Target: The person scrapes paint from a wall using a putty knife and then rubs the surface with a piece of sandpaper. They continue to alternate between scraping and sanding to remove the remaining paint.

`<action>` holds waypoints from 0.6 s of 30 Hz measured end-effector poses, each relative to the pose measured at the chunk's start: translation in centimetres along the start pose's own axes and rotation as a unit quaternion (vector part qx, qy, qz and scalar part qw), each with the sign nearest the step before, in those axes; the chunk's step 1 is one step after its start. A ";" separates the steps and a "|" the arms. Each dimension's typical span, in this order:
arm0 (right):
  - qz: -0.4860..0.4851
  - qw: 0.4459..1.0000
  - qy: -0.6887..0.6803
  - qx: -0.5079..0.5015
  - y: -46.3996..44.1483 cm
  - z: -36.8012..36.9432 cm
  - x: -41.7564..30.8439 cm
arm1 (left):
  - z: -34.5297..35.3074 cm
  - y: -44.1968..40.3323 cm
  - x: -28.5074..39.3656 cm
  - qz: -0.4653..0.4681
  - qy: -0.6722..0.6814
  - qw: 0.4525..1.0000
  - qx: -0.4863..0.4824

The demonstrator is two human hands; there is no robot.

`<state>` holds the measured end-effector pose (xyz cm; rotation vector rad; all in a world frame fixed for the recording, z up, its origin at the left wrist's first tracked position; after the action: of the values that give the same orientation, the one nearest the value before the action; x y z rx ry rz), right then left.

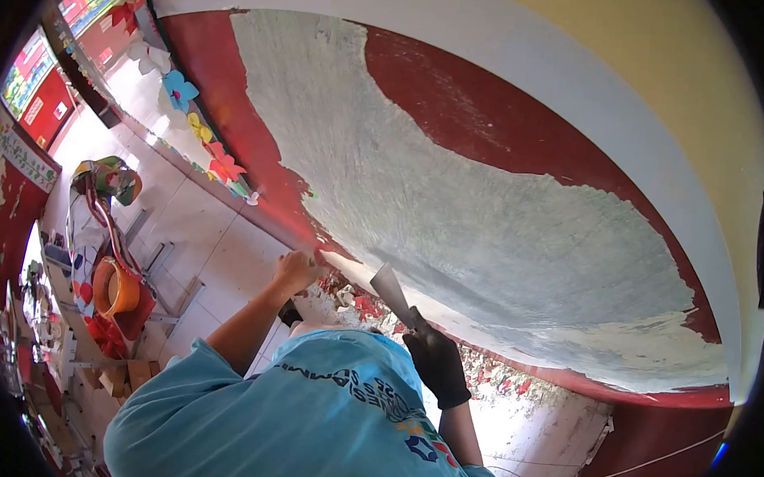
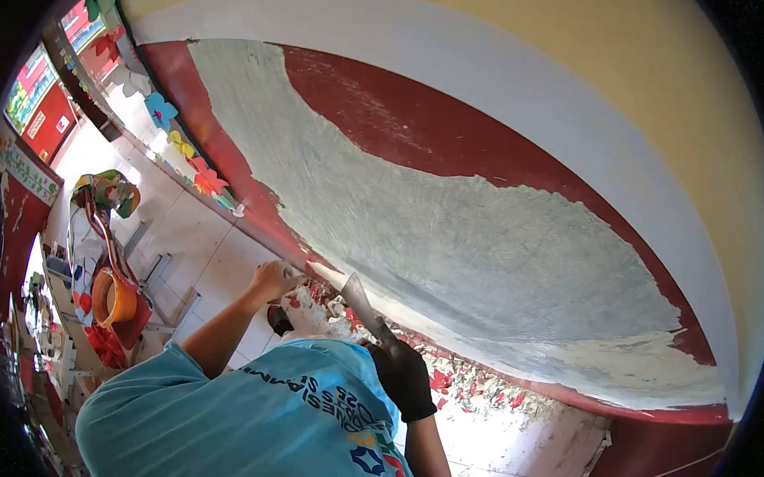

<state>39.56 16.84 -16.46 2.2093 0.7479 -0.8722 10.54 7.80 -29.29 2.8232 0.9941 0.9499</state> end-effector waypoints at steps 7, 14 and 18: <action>-0.148 0.987 0.021 0.058 2.4 -2.0 -3.7 | 14.1 4.2 -19.5 0.023 -0.197 0.972 -0.127; -0.067 0.979 -0.022 0.194 0.6 -7.0 0.8 | 16.2 21.0 -33.8 -0.117 -0.318 0.811 -0.478; -0.033 0.981 -0.062 0.182 0.2 -6.1 3.6 | 13.8 22.1 -31.5 -0.055 -0.414 0.779 -0.467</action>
<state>44.23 22.12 -15.57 2.4258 0.6460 -1.2506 11.23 -25.19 -53.42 1.8987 0.3626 0.0274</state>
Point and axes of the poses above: each hand's wrist, its own y-axis away from the middle knuckle, its own z-axis out of the palm, x = y × z, the point moved 9 cm from there along -y, towards the middle knuckle, and after that the axes turned 5 degrees about z, right-handed, at the moved point
